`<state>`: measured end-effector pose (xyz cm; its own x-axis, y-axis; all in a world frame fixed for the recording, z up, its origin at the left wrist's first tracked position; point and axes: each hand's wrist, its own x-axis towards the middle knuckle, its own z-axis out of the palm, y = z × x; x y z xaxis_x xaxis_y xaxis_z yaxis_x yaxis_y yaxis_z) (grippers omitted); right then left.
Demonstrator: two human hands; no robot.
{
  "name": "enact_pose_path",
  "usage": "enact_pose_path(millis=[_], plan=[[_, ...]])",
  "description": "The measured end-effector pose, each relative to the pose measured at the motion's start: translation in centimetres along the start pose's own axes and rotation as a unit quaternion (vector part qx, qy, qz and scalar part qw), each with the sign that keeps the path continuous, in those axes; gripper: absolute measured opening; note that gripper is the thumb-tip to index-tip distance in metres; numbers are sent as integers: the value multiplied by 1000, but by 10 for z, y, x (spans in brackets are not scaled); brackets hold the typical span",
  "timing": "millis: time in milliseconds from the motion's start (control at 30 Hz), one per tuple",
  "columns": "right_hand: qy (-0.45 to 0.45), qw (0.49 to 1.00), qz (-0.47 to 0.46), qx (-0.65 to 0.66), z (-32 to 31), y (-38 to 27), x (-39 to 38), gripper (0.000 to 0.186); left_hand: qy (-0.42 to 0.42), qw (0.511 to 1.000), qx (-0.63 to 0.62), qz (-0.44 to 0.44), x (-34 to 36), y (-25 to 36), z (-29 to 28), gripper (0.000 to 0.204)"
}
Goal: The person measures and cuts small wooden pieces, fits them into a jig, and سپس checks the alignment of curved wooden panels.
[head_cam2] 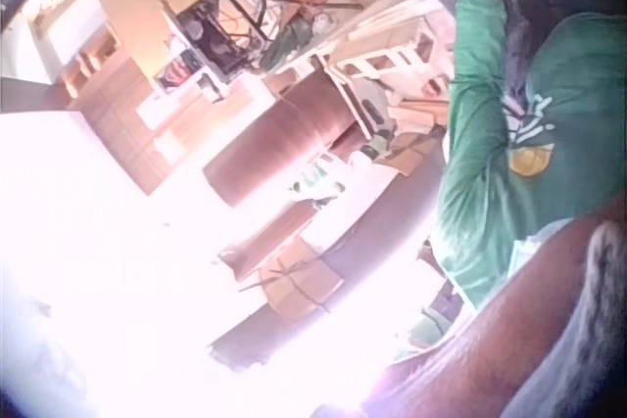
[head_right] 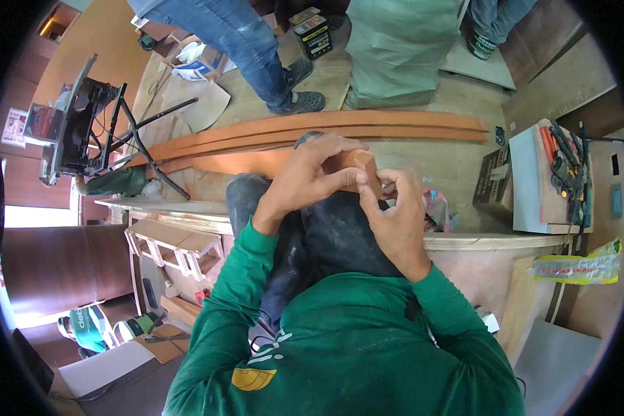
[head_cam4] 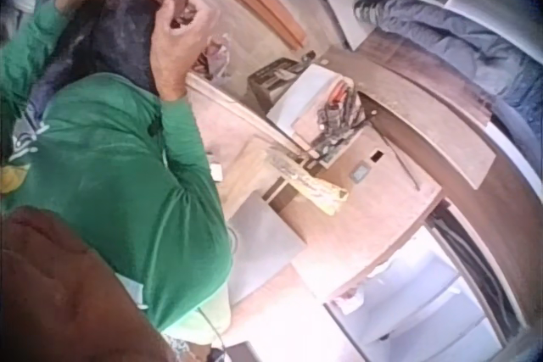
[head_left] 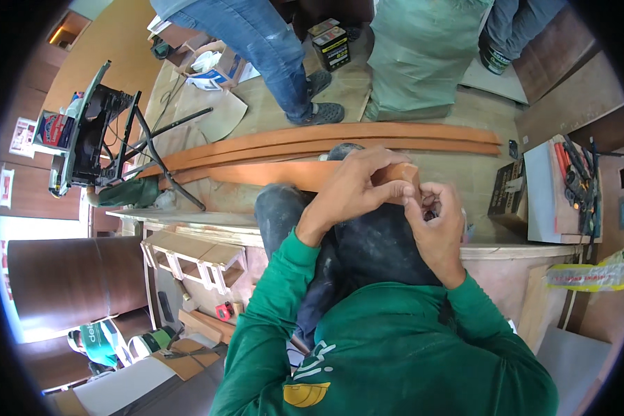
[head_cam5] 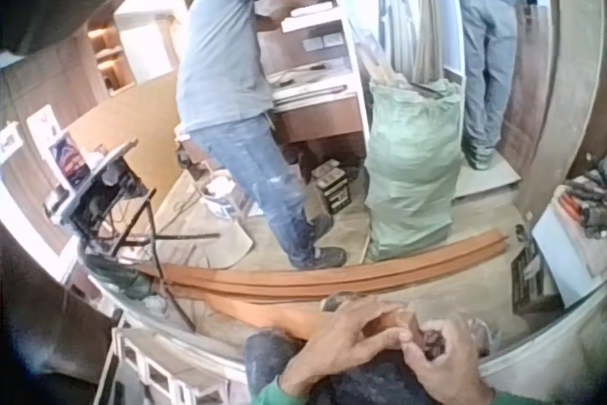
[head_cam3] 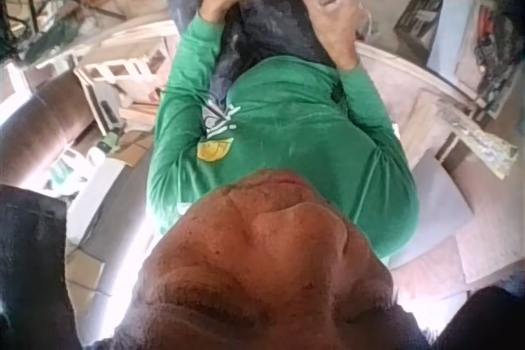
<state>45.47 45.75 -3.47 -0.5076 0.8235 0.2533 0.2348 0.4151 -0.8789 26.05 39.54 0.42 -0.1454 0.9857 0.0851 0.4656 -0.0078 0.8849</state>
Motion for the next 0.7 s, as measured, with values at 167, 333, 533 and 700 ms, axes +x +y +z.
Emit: enact_pose_path(millis=[167,333,533,700], plan=[[-10,993,-114,-30,-5,5,-17,34,131,978,112,113,-33,-13,22,44],[-50,989,-139,3,-14,29,-31,42,248,942,154,164,-66,-17,54,48],[-28,992,-122,23,-12,54,-24,38,250,944,156,150,-64,-23,73,60],[-43,989,-142,13,-14,60,-14,39,255,939,201,108,-54,-24,81,64]])
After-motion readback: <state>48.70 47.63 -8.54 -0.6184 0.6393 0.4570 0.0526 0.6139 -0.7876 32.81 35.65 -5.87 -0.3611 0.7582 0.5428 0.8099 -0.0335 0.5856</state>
